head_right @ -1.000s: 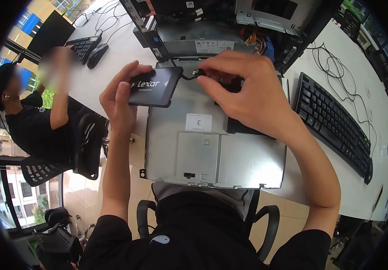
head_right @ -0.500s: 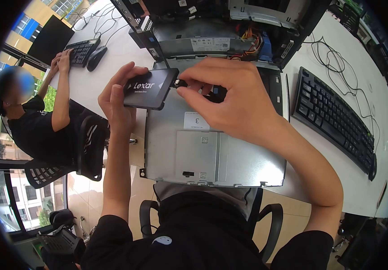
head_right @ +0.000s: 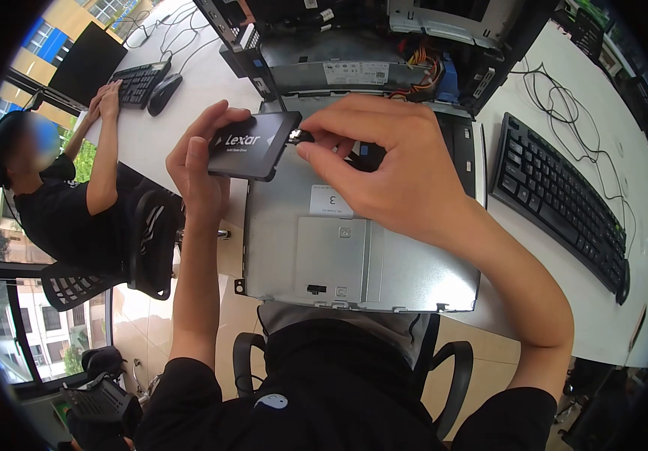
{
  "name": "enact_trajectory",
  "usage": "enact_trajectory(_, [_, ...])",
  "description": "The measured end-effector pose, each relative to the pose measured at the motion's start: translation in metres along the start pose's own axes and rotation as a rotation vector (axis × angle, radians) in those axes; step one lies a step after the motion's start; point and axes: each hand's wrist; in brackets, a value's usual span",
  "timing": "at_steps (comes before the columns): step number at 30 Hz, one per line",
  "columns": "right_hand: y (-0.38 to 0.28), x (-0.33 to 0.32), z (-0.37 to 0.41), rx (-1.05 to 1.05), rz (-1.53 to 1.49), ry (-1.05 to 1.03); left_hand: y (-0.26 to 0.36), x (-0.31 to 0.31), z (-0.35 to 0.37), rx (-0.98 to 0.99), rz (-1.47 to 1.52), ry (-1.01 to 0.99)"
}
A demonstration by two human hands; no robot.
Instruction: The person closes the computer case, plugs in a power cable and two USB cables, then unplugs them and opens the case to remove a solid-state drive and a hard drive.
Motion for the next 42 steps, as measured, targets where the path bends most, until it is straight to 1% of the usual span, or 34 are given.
enact_trajectory(1, [0.000,0.000,0.000,0.001,0.002,-0.001,0.000,0.000,0.000,-0.008,0.008,0.003])
enact_trajectory(4, [0.000,-0.001,0.000,0.003,0.008,-0.002,0.001,-0.002,0.001,-0.020,-0.106,-0.041])
enact_trajectory(7, [0.000,0.000,0.001,0.022,-0.004,0.000,0.000,0.000,-0.001,0.006,-0.014,-0.007])
enact_trajectory(9, [0.001,0.001,0.002,0.045,-0.035,0.005,0.001,0.000,0.000,-0.008,-0.007,0.001])
enact_trajectory(12, [-0.005,-0.003,0.003,0.130,-0.022,-0.066,0.001,0.001,-0.001,-0.001,-0.007,0.002])
enact_trajectory(15, [-0.007,-0.004,0.002,0.159,-0.016,-0.084,0.002,0.001,-0.001,-0.009,-0.009,0.005])
enact_trajectory(18, [-0.011,-0.003,0.003,0.271,-0.080,-0.084,0.002,0.001,0.000,-0.024,-0.006,0.009])
enact_trajectory(22, [-0.007,0.001,0.004,0.265,-0.165,-0.019,0.002,0.000,-0.001,-0.019,0.005,-0.006])
enact_trajectory(24, [-0.006,0.000,0.004,0.273,-0.185,-0.017,0.003,0.000,-0.001,-0.051,0.012,-0.025])
enact_trajectory(27, [-0.010,-0.005,0.002,0.311,-0.171,-0.083,0.002,-0.001,-0.001,-0.061,0.007,-0.073])
enact_trajectory(31, [-0.010,-0.008,0.001,0.304,-0.175,-0.072,0.005,0.002,-0.002,-0.093,0.048,-0.150])
enact_trajectory(34, [-0.009,-0.011,-0.001,0.303,-0.165,-0.069,0.012,0.006,-0.002,-0.119,-0.081,-0.225])
enact_trajectory(39, [-0.005,-0.014,-0.001,0.297,-0.140,-0.095,0.013,0.005,-0.002,-0.132,-0.070,-0.262])
enact_trajectory(42, [-0.006,-0.012,-0.001,0.330,-0.184,-0.072,0.012,0.004,-0.003,-0.121,-0.066,-0.268])
Point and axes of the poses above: each hand's wrist, its own z-axis away from the middle knuckle, its own x-axis out of the palm, y = z × x, and after that the axes turned 3 degrees about -z, right-handed
